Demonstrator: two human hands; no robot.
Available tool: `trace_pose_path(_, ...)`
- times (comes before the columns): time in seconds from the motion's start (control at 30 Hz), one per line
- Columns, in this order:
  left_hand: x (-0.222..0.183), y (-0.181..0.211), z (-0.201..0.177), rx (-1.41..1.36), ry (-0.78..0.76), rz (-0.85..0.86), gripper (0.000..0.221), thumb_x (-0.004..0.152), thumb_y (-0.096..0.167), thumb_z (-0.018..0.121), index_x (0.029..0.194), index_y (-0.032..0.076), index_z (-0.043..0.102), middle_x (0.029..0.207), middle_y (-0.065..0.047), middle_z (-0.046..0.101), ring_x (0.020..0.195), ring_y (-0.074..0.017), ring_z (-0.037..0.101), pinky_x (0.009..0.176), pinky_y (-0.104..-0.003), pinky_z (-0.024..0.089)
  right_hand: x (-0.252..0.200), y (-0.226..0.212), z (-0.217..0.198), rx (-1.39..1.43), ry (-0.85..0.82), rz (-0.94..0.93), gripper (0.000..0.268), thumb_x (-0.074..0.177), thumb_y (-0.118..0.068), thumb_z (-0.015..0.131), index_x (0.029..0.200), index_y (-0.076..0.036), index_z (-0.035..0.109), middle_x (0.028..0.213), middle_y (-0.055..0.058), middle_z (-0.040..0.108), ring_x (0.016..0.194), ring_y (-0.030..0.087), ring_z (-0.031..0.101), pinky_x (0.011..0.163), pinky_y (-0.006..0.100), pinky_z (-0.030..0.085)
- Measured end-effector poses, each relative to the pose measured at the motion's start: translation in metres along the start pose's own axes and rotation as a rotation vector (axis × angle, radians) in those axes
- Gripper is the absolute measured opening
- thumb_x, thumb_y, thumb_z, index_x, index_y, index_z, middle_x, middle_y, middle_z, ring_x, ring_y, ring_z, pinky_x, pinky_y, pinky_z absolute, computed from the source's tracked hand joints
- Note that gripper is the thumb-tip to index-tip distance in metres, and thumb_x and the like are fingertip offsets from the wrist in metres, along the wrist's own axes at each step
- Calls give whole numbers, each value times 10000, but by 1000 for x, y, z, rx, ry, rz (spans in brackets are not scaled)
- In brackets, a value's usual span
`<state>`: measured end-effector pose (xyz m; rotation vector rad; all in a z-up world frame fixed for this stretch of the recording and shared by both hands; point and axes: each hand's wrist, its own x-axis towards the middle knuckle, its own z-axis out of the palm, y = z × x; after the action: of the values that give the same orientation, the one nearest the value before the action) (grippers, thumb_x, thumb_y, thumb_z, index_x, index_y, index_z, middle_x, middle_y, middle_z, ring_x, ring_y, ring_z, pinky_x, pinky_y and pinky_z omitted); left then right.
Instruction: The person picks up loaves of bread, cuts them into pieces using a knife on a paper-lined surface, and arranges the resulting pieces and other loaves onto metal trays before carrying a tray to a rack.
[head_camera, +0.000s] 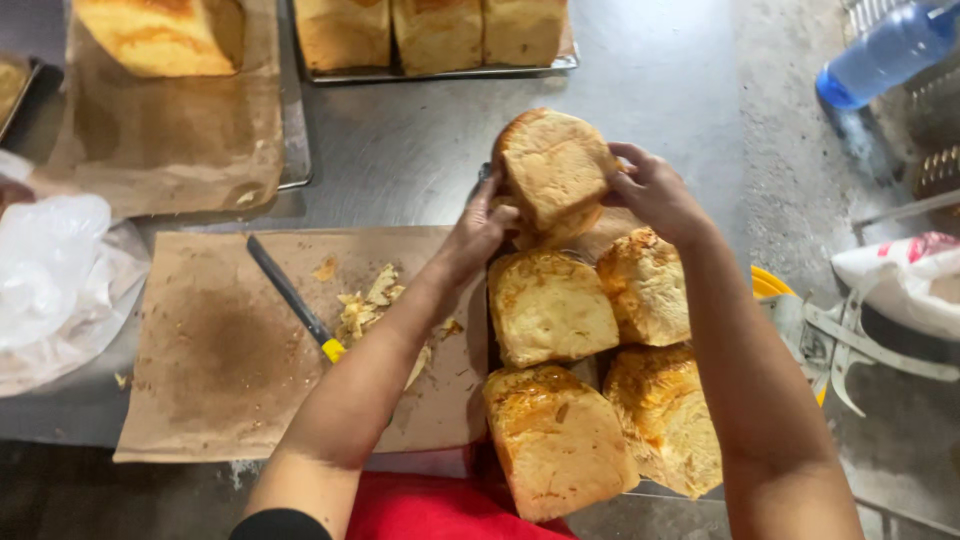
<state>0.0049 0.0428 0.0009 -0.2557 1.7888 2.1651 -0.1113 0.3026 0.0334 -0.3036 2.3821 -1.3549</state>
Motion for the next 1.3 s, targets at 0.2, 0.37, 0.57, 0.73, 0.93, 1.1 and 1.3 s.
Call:
trace_pose_path(0.2, 18, -41, 4, 169, 26, 259, 828, 884, 245, 536, 1637, 164, 202, 1645, -181, 350, 1498, -331, 390, 1219, -465, 363, -14, -5, 6, 14, -15, 70, 484, 1033, -152, 571, 1480, -6, 454, 1181, 198, 698, 1025, 212, 717, 888, 317, 601)
trace_pose_path(0.37, 19, -54, 8, 245, -34, 116, 845, 912, 272, 517, 1637, 109, 115, 1703, -185, 154, 1570, -322, 159, 1224, -464, 217, -19, 7, -7, -90, -53, 148, 509, 1027, -114, 531, 1518, -41, 419, 1261, 194, 658, 1063, 228, 695, 866, 346, 578)
trace_pose_path(0.57, -15, -47, -13, 308, -145, 153, 761, 977, 325, 518, 1616, 123, 156, 1673, -186, 209, 1510, -334, 310, 1207, -481, 290, -2, 40, -20, -52, -41, 181, 546, 1003, -37, 551, 1526, -76, 401, 1264, 187, 647, 1072, 239, 674, 925, 339, 580)
trace_pose_path(0.73, -91, -62, -116, 233, -291, 182, 630, 987, 204, 585, 1570, 123, 360, 1528, -158, 478, 1276, -231, 581, 1009, -377, 546, -2, -6, -10, -707, 201, 201, 586, 967, -52, 688, 1517, -104, 492, 1323, 161, 630, 1118, 304, 642, 878, 389, 562)
trace_pose_path(0.93, -191, -78, -279, -198, -153, 167, 627, 941, 166, 670, 1510, 40, 440, 1377, -94, 563, 1235, -192, 577, 1069, -354, 508, 29, -129, 119, -622, 351, -356, 593, 991, -86, 738, 1529, -65, 491, 1433, 187, 625, 1242, 289, 628, 941, 371, 567)
trace_pose_path(1.1, -267, -61, -385, -164, -80, 238, 641, 950, 194, 691, 1515, 23, 443, 1372, -113, 594, 1256, -186, 582, 1078, -358, 499, 156, -200, 306, -513, 195, -150, 773, 918, -253, 772, 1570, -129, 376, 1422, 172, 586, 1122, 314, 654, 894, 421, 560)
trace_pose_path(1.3, -336, -15, -446, -159, -15, 130, 636, 930, 192, 701, 1498, 64, 445, 1427, -85, 597, 1296, -196, 598, 1098, -361, 495, 279, -255, 449, -687, 291, -504, 910, 860, -299, 870, 1580, -87, 355, 1505, 233, 421, 1371, 448, 437, 1081, 544, 426)
